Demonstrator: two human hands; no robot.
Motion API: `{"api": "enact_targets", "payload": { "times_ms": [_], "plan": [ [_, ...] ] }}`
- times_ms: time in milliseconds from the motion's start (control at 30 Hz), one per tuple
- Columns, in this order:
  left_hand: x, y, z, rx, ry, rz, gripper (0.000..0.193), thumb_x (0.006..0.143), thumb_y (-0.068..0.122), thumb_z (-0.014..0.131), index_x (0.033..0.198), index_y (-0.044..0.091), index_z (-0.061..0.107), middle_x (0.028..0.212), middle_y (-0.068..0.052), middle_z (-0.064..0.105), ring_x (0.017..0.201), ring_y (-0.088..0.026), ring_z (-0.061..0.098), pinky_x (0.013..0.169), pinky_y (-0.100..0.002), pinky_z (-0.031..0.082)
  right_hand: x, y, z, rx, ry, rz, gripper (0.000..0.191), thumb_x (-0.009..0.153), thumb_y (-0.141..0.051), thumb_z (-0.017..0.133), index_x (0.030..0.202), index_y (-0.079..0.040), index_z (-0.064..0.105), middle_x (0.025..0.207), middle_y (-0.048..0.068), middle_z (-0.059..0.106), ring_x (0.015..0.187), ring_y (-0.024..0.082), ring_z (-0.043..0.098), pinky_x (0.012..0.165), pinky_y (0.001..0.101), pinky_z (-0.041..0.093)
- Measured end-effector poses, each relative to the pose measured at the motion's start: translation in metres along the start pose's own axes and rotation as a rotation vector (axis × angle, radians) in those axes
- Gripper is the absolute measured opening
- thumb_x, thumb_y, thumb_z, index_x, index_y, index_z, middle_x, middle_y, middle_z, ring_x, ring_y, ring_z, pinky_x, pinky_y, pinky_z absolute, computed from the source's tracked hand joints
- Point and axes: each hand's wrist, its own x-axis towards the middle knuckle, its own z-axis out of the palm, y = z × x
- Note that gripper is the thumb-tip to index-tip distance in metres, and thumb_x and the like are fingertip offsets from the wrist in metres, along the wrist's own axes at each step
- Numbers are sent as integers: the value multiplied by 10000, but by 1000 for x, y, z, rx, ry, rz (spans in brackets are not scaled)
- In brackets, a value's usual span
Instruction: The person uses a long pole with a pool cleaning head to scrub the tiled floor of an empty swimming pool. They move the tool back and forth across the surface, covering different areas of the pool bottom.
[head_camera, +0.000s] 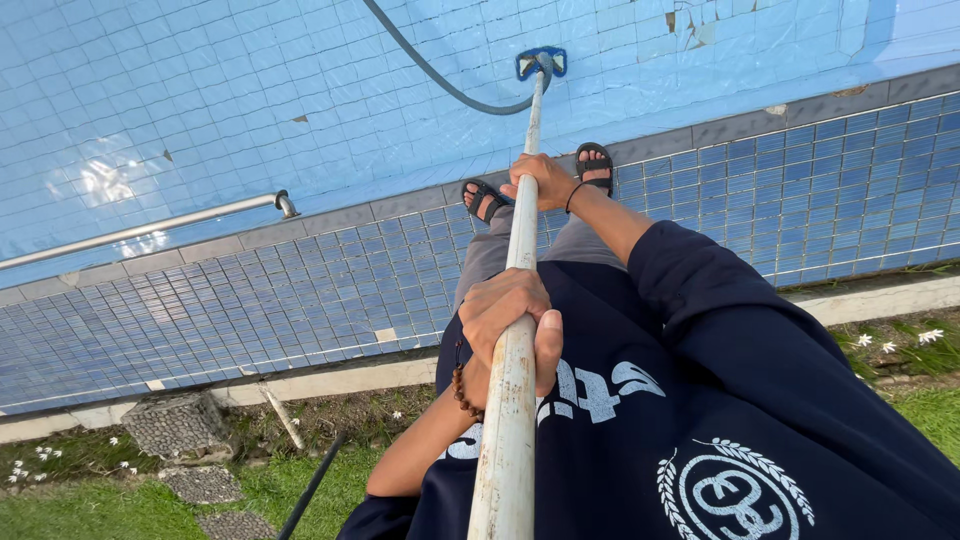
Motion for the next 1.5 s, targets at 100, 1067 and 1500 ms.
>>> {"api": "enact_targets", "payload": {
  "times_ms": [100,1067,1500],
  "plan": [
    [1,2,-13,-14,8,-9,163,809,17,576,669,34,495,563,-61,487,476,-193,506,518,-308,418,5,-7,8,2,-22,51,435,913,-302,768,626,-49,559,634,81,570,666,267,558,632,416,477],
    [-20,18,-90,-67,-106,4,134,769,-51,583,703,23,493,599,-80,501,497,-211,526,544,-322,461,20,-44,67,15,-25,-30,390,888,-234,782,626,-46,563,634,99,592,676,284,585,639,414,476],
    [-22,25,-74,4,-10,5,138,789,-36,593,701,19,502,604,-89,508,504,-217,535,537,-326,453,28,-42,59,88,-138,-145,394,912,-234,728,627,-41,537,876,62,769,685,263,567,682,377,492]
  ]
}}
